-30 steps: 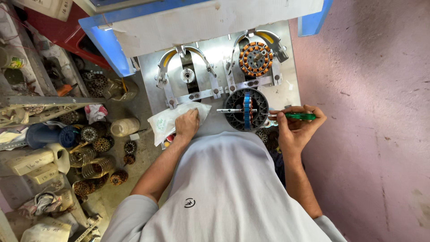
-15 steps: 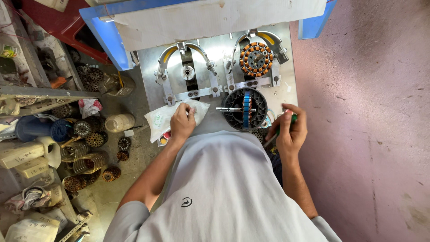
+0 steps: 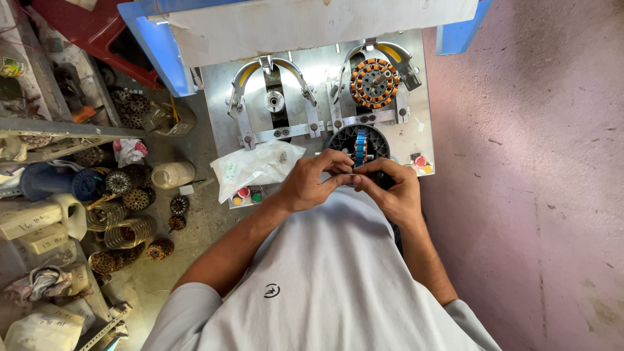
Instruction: The person inserts small white plastic spacers into the slots of a motor stator held in a jig. They use a green-handled screwdriver to press the spacers into place and rotate the stator to access different slots. The person repeats this process for multiple spacers.
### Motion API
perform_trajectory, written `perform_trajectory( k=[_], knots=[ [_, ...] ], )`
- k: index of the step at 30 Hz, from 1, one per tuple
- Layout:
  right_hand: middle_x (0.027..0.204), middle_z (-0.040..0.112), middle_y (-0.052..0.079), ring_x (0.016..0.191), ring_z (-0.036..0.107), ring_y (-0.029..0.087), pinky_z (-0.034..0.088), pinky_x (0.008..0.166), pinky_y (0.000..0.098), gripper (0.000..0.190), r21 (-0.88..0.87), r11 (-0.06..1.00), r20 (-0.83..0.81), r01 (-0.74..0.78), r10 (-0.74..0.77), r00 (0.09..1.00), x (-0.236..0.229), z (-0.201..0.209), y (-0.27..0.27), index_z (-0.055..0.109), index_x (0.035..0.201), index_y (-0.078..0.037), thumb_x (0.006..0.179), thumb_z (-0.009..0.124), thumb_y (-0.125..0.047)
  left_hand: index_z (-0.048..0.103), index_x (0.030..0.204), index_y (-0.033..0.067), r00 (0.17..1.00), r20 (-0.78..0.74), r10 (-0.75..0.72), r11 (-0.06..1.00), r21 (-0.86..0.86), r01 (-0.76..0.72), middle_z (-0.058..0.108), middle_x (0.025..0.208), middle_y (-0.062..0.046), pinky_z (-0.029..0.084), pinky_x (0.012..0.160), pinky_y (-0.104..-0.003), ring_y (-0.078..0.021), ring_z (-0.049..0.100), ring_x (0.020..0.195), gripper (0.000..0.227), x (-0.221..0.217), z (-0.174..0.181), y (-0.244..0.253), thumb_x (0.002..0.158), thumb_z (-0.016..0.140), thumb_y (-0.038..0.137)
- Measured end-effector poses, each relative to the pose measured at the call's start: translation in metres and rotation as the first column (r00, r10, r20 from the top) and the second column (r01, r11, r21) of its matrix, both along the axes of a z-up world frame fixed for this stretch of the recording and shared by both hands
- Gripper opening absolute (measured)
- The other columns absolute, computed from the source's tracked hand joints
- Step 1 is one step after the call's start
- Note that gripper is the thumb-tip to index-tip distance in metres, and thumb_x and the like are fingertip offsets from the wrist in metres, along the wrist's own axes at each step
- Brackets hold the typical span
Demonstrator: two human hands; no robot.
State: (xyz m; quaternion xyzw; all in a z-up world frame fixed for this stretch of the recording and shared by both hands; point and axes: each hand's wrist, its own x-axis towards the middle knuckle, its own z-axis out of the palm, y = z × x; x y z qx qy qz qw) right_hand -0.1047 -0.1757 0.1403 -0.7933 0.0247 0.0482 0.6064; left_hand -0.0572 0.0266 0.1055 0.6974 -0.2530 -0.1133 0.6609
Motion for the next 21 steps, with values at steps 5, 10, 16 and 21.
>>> perform_trajectory(
  k=[5, 10, 16, 21],
  knots=[
    [0.093, 0.075, 0.008, 0.081, 0.074, 0.014, 0.059, 0.074, 0.0243, 0.012, -0.024, 0.999, 0.133, 0.023, -0.019, 0.991, -0.006, -0.003, -0.002, 0.074, 0.101, 0.001, 0.090, 0.078, 0.000, 0.070, 0.108, 0.0033, 0.996, 0.067, 0.065, 0.998, 0.004, -0.065, 0.075, 0.100, -0.008, 0.062, 0.078, -0.030, -0.0183, 0.076, 0.088, 0.020, -0.001, 0.002, -0.005, 0.090, 0.080, 0.005],
    [0.099, 0.075, 0.009, 0.088, 0.073, 0.016, 0.059, 0.079, 0.0271, 0.017, -0.150, 0.987, 0.230, 0.056, -0.020, 0.973, -0.007, 0.000, 0.001, 0.074, 0.101, 0.000, 0.086, 0.080, 0.002, 0.070, 0.102, 0.0046, 0.984, 0.151, 0.095, 0.995, 0.016, -0.098, 0.073, 0.103, -0.008, 0.060, 0.082, -0.033, -0.0210, 0.074, 0.095, 0.016, -0.004, 0.005, -0.007, 0.089, 0.079, 0.001],
    [0.106, 0.068, 0.010, 0.095, 0.070, 0.022, 0.058, 0.081, 0.0321, 0.019, -0.251, 0.967, 0.359, 0.037, 0.058, 0.931, -0.008, 0.001, 0.003, 0.069, 0.100, -0.001, 0.085, 0.077, 0.008, 0.066, 0.096, 0.0041, 0.995, 0.094, 0.020, 0.998, 0.063, -0.026, 0.069, 0.100, -0.008, 0.059, 0.078, -0.033, -0.0209, 0.072, 0.090, 0.016, -0.003, 0.009, -0.008, 0.086, 0.077, -0.002],
    [0.101, 0.065, 0.013, 0.089, 0.068, 0.027, 0.057, 0.075, 0.0358, 0.023, -0.344, 0.938, 0.355, 0.027, 0.104, 0.929, -0.012, -0.012, 0.006, 0.060, 0.106, 0.001, 0.089, 0.067, 0.013, 0.062, 0.097, 0.0025, 0.994, 0.106, 0.003, 0.994, 0.108, -0.014, 0.066, 0.092, -0.009, 0.055, 0.073, -0.036, -0.0239, 0.069, 0.084, 0.017, -0.003, 0.004, -0.012, 0.087, 0.073, -0.004]
  ],
)
